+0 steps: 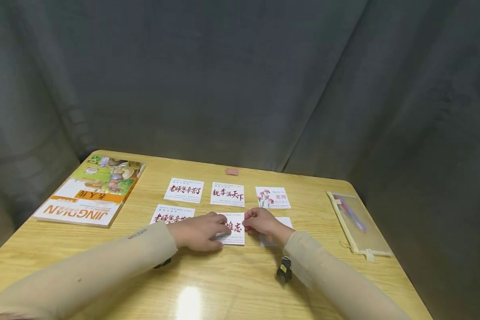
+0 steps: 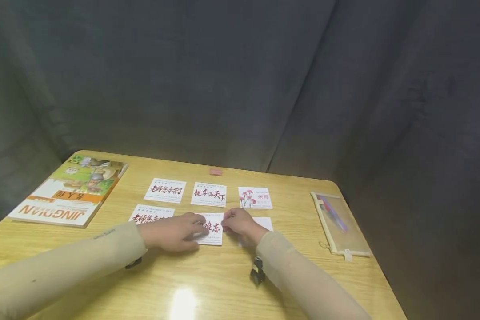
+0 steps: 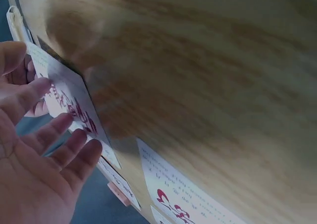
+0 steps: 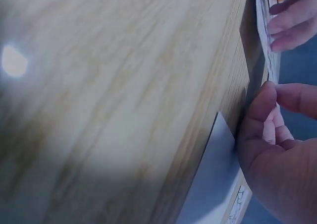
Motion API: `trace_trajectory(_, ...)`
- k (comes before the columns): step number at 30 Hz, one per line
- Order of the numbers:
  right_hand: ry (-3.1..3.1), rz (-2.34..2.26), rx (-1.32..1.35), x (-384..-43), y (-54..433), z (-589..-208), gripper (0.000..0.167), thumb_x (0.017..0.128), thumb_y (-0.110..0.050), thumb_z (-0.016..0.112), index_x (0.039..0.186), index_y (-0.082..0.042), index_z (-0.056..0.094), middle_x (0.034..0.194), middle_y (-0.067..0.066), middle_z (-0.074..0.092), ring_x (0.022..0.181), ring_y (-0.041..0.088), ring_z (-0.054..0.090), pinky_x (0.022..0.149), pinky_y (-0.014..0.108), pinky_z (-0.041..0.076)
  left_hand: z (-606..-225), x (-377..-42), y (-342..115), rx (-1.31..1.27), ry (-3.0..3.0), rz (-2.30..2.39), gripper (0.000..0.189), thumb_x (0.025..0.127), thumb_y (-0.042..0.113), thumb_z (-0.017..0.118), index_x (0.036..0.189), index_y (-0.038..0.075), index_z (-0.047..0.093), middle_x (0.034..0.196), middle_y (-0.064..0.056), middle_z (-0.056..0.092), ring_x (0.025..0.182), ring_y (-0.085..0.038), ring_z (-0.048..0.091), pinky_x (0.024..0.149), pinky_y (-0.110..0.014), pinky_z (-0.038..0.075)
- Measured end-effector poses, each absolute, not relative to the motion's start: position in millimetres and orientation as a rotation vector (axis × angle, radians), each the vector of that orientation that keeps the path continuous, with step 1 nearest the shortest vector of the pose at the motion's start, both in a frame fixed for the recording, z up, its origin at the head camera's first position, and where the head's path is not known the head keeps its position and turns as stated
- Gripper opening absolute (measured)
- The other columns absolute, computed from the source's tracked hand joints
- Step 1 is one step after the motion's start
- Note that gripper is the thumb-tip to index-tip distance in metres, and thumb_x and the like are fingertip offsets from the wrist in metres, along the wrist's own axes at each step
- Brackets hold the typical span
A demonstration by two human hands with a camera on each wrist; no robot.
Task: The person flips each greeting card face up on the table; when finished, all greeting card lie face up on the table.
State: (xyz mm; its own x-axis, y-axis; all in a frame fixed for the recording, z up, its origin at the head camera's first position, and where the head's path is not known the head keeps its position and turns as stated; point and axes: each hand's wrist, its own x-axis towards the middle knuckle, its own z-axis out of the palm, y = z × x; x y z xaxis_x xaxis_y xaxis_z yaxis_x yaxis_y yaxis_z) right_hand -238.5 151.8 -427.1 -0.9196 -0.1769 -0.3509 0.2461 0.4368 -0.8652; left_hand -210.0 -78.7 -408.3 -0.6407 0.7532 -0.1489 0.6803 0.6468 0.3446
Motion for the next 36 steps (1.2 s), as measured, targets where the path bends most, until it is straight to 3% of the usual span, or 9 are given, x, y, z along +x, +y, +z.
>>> trace_trajectory(11, 2.286, -1.468, -0.048, -240.5, 175.5, -401.0, 0.028, 0.102, -0.002, 0.054, 0.124, 0.015, 0.057, 0.103, 0.020, 0.069, 0.088, 0.018, 0.068, 0.083, 0.034, 0.059, -408.8, -209.4, -75.6, 1.209, 2.638, 0.236, 0.043, 0.099, 0.035, 0.065, 0.138, 0.016, 0.065, 0.144, -0.009, 0.055, 0.132, -0.029, 0.051, 0.111, -0.043, 0.044)
trace_trajectory(22, 2.386, -1.415, 0.054, -240.0, 241.1, -390.2, 0.028, 0.103, -0.003, 0.053, 0.123, 0.016, 0.056, 0.101, 0.016, 0.068, 0.086, 0.014, 0.063, 0.080, 0.032, 0.057, -407.6, -213.3, -66.3, 1.176, 2.685, 0.258, 0.038, 0.093, 0.034, 0.071, 0.126, 0.014, 0.069, 0.118, -0.005, 0.060, 0.108, -0.022, 0.054, 0.095, -0.040, 0.051)
trace_trajectory(25, 2.403, -1.397, 0.059, -239.8, 257.8, -390.6, 0.030, 0.104, -0.004, 0.052, 0.124, 0.018, 0.054, 0.102, 0.016, 0.067, 0.086, 0.013, 0.062, 0.079, 0.031, 0.057, -408.3, -215.8, -57.0, 1.179, 2.747, 0.307, 0.043, 0.093, 0.034, 0.068, 0.128, 0.010, 0.067, 0.123, -0.009, 0.060, 0.112, -0.025, 0.056, 0.099, -0.041, 0.050)
trace_trajectory(29, 2.414, -1.351, 0.036, -240.5, 275.2, -390.0, 0.032, 0.104, -0.003, 0.051, 0.126, 0.021, 0.051, 0.107, 0.021, 0.067, 0.089, 0.016, 0.064, 0.083, 0.034, 0.059, -403.1, -217.9, -36.1, 1.257, 2.748, 0.381, 0.053, 0.096, 0.032, 0.063, 0.140, 0.003, 0.059, 0.143, -0.019, 0.054, 0.133, -0.033, 0.051, 0.113, -0.043, 0.042)
trace_trajectory(32, 2.414, -1.311, 0.022, -241.8, 286.0, -388.0, 0.033, 0.104, -0.002, 0.051, 0.126, 0.022, 0.049, 0.110, 0.024, 0.066, 0.092, 0.018, 0.066, 0.087, 0.038, 0.059, -398.3, -217.9, -15.3, 1.322, 2.695, 0.374, 0.056, 0.099, 0.032, 0.061, 0.147, 0.003, 0.054, 0.151, -0.019, 0.048, 0.141, -0.032, 0.045, 0.118, -0.040, 0.037)
trace_trajectory(36, 2.403, -1.274, 0.029, -242.7, 296.9, -388.1, 0.031, 0.105, -0.004, 0.050, 0.123, 0.021, 0.052, 0.105, 0.018, 0.066, 0.089, 0.017, 0.064, 0.087, 0.036, 0.058, -399.9, -217.2, 12.4, 1.395, 2.632, 0.298, 0.060, 0.100, 0.037, 0.060, 0.151, 0.008, 0.050, 0.157, -0.014, 0.044, 0.146, -0.027, 0.039, 0.119, -0.034, 0.034)
